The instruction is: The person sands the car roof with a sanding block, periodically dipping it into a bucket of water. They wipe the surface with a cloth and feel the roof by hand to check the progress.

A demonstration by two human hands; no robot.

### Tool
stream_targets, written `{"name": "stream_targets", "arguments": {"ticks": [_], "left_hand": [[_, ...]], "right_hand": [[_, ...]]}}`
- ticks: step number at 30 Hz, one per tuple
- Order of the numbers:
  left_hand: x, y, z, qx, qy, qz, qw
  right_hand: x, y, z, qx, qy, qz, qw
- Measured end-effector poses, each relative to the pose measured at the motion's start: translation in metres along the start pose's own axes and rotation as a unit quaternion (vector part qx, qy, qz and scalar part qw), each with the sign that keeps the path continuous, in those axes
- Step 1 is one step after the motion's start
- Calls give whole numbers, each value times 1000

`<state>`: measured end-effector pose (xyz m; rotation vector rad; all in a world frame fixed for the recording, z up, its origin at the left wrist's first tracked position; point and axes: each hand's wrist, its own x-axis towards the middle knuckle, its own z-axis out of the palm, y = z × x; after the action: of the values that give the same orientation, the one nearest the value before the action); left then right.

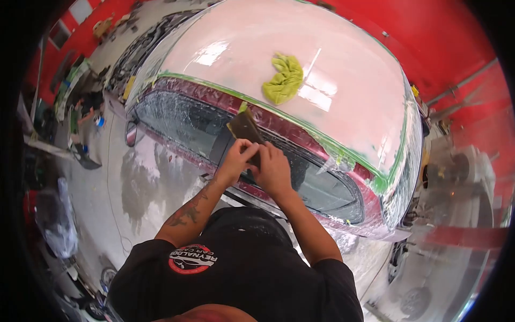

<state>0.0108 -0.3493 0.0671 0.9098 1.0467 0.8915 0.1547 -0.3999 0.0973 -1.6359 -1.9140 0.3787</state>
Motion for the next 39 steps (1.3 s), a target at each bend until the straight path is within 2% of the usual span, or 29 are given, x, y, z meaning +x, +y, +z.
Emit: {"name": "stream_targets", "arguments": {"ticks": [1,2,4,5,6,7,8,9,10,11,12,13,14,15,16,17,18,20,21,23,24,26,28,29,30,32,34,38,39], "left_hand": [[-9,13,-6,-96,52,-52,993],[-4,9,-19,-107,65,-52,991],[8,-13,-60,-199,106,-37,974],[13,-16,-79,-222,128,-23,966],[20,-20,-100,-229,137,-23,963],[28,-23,-125,-237,155,-27,959],[37,-18,-151,-244,170,-31,954],[51,-14,-181,-221,186,-3,957],[69,-5,-214,-222,184,-5,957],[88,5,-249,-197,184,59,961],[110,18,-281,-171,183,123,960],[135,33,-308,-176,177,120,961],[160,49,-332,-187,159,174,954],[183,56,-354,-196,142,221,945],[211,59,-371,-200,140,210,947],[241,63,-380,-166,158,247,941],[264,67,-384,-130,177,288,932],[288,73,-378,-145,163,307,926],[298,77,-376,-155,150,334,918],[317,57,-376,-128,151,328,924],[322,49,-375,-96,159,323,928],[323,48,-373,-99,168,333,923],[336,21,-380,-136,215,349,902],[317,52,-369,-175,209,294,916],[321,42,-374,-165,202,285,922],[323,51,-370,-62,262,334,903],[327,43,-377,-11,285,317,904],[327,42,-380,10,270,314,910],[327,40,-383,27,273,310,910]], "right_hand": [[4,-8,10,25,-2,-71,997],[10,-15,19,50,-3,-142,989],[27,-34,30,68,-76,-148,984],[42,-40,35,203,-173,-74,961],[58,-43,47,330,-262,7,907],[72,-29,67,328,-222,-12,918],[96,-13,72,235,-116,-74,962],[129,-15,57,153,-40,-23,987],[152,55,77,185,82,84,976],[183,80,55,94,132,100,982],[206,126,45,-115,199,49,972],[218,146,41,-133,193,127,964],[232,158,42,-150,185,201,950],[247,177,57,-186,151,187,953],[257,188,75,-222,116,180,951],[275,174,95,-298,105,161,935],[298,159,114,-304,104,164,933],[345,124,151,-248,102,173,948],[372,103,174,-234,81,129,960],[430,39,235,-190,53,42,980],[455,15,266,-207,40,-50,976],[500,-36,330,-201,-19,-140,969],[535,-87,375,-232,-104,-166,953],[548,-99,391,-222,-107,-177,953],[568,-99,406,-232,-103,-195,947],[595,-104,403,-237,-105,-153,954],[618,-87,384,-231,-128,-106,959],[614,8,298,-291,-57,-1,955],[599,44,269,-353,-6,-3,935]]}}
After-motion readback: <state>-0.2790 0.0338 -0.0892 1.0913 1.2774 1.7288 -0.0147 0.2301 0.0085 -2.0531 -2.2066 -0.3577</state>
